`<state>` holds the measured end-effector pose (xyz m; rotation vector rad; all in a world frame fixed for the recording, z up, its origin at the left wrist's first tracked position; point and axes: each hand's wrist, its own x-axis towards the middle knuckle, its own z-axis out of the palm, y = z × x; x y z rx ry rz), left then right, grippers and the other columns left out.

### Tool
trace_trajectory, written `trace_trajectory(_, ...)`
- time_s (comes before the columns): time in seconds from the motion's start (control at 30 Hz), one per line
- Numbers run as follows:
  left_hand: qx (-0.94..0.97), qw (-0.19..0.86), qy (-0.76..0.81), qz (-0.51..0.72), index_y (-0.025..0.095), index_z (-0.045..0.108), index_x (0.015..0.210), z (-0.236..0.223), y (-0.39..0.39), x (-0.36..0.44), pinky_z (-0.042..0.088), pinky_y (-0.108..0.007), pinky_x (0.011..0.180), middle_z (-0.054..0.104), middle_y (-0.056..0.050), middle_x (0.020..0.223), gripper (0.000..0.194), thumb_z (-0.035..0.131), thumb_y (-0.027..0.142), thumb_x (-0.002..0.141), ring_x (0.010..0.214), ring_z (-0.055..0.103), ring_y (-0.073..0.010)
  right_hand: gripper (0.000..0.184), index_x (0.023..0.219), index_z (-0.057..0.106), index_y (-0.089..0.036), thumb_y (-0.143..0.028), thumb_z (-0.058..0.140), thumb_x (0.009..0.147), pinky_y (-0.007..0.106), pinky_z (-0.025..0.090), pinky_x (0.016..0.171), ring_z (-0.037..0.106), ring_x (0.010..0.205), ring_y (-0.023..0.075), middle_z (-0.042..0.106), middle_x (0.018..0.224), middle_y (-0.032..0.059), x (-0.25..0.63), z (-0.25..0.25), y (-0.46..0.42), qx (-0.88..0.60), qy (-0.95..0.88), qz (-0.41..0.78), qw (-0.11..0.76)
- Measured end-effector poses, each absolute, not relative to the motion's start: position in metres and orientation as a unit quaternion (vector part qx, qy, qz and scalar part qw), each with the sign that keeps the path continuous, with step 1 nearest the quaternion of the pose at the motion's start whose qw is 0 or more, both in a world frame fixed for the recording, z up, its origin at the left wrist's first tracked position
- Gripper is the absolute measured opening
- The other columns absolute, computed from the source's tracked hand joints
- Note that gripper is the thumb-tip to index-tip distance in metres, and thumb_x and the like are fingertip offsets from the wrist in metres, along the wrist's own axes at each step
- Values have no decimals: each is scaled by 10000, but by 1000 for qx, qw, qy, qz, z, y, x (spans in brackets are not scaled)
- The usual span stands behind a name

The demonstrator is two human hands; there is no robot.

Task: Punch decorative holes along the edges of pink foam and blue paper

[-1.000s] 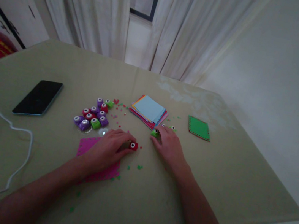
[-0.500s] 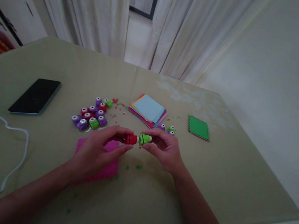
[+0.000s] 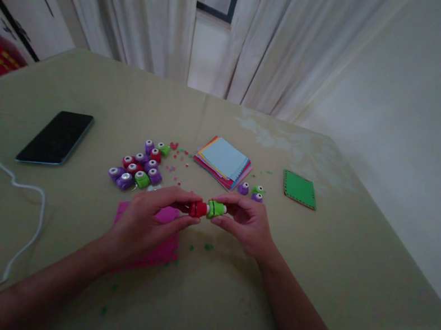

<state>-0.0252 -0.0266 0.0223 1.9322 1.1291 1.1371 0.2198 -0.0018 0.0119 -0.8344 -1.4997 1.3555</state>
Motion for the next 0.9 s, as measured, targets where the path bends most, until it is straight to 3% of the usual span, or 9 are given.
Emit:
trace_trajectory(0.43,746,279,405,448,243,799,1193,16,-27,-23,651,-276,827,854,-17,1075,236,814,282,961,885,815,-186,359,1114,868,-264,-255,981,773,315,646,852,765,902,190,826,1014,60,222,4,0,-327,-640,520,463)
trace_trajectory(0.9,747,273,409,448,248,806,1182,17,-26,-24,655,-271,831,856,-9,1065,235,821,290,952,871,818,-179,367,1138,862,-287,-223,968,793,293,640,846,763,901,172,826,1015,45,221,5,-1,-316,-650,504,471)
